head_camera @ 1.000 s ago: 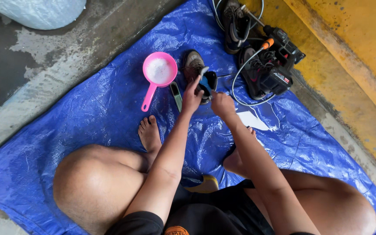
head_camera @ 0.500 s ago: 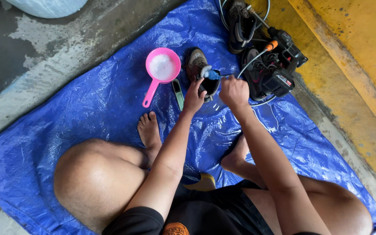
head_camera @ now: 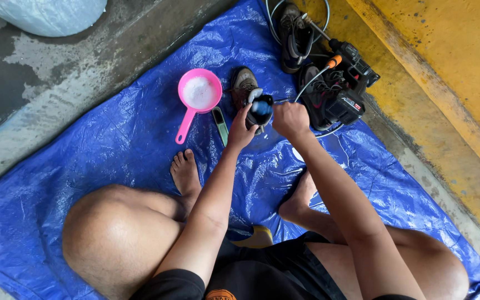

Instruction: The person scrubs a brown shoe using a blue brush and a green brush, applying soap from a pink scoop. They clean the interior and exterior surfaces of the shoe while sitting on a blue tarp.

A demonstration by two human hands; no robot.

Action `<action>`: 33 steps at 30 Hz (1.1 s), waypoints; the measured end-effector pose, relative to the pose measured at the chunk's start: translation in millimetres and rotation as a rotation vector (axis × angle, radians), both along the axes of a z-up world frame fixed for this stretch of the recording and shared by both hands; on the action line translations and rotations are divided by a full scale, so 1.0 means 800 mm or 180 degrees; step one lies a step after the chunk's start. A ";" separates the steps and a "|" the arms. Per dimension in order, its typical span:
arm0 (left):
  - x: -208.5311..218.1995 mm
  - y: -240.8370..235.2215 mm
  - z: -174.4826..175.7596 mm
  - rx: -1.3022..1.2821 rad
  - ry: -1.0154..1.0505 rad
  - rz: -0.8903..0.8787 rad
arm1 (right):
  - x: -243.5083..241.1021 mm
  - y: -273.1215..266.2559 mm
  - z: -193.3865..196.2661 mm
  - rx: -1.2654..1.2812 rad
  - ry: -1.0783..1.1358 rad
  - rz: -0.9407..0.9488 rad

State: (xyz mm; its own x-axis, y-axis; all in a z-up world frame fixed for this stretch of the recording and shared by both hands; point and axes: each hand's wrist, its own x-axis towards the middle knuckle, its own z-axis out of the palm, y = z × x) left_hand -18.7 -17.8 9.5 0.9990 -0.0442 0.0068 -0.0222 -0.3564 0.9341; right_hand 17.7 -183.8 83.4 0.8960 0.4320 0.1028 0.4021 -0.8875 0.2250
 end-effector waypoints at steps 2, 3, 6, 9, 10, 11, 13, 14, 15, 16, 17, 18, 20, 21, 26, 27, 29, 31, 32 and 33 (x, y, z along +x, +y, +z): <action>0.001 -0.002 -0.002 -0.0022 0.0023 -0.0037 | -0.005 -0.006 -0.004 0.0129 -0.0135 0.0193; 0.003 -0.002 -0.003 -0.0043 0.0044 -0.0074 | -0.007 -0.008 -0.006 0.0257 -0.0273 0.0385; -0.001 -0.002 -0.010 -0.0108 0.0204 -0.0052 | -0.011 -0.018 -0.006 0.0232 -0.0978 0.0899; -0.001 0.000 -0.003 -0.0052 0.0105 -0.0026 | 0.011 -0.016 0.004 0.0126 -0.0545 0.0490; -0.001 -0.002 -0.003 -0.0047 0.0098 -0.0037 | 0.006 -0.015 -0.002 0.0129 -0.0552 0.0479; -0.002 -0.003 -0.002 0.0025 0.0104 -0.0043 | 0.001 -0.014 -0.008 0.0232 -0.0775 0.0772; -0.001 -0.005 -0.002 0.0106 0.0097 -0.0042 | -0.003 -0.011 -0.016 0.0343 -0.1013 0.1071; -0.002 -0.005 -0.003 0.0192 0.0061 -0.0001 | -0.004 -0.008 -0.018 0.0167 -0.0198 0.0372; -0.004 -0.005 -0.003 0.0277 0.0026 0.0039 | -0.006 -0.005 -0.020 -0.0014 0.0617 -0.0325; -0.007 -0.004 -0.002 0.0291 0.0029 0.0035 | 0.004 -0.009 -0.012 0.0000 0.0621 -0.0328; -0.011 -0.003 0.001 0.0371 0.0011 0.0071 | 0.014 -0.013 -0.004 0.0575 0.1401 -0.0993; -0.010 -0.003 0.004 0.0451 -0.0032 0.0094 | 0.027 -0.018 0.005 0.1169 0.2150 -0.1664; -0.011 -0.009 0.010 0.0522 -0.0129 0.0163 | -0.004 -0.028 -0.026 0.2384 0.2410 -0.2147; -0.011 -0.011 0.012 0.0579 -0.0204 0.0249 | -0.018 -0.032 -0.042 0.3599 0.2650 -0.2585; -0.005 -0.015 0.012 0.0367 0.0006 0.0300 | -0.072 -0.052 -0.065 0.5471 0.3345 -0.3161; -0.004 -0.014 0.011 0.0259 0.0095 0.0350 | -0.079 -0.063 -0.063 0.5507 0.3593 -0.3021; 0.002 -0.015 0.010 0.0315 0.0205 0.0286 | -0.081 -0.075 -0.058 0.5409 0.3480 -0.2966; 0.001 -0.018 0.009 0.0354 0.0333 0.0202 | -0.092 -0.063 -0.060 0.5301 0.3352 -0.2950; 0.005 -0.021 0.011 0.0366 0.0375 0.0257 | -0.094 -0.044 -0.064 0.5621 0.3226 -0.3116; 0.009 -0.023 0.012 0.0379 0.0417 0.0312 | -0.095 -0.025 -0.069 0.5941 0.3090 -0.3280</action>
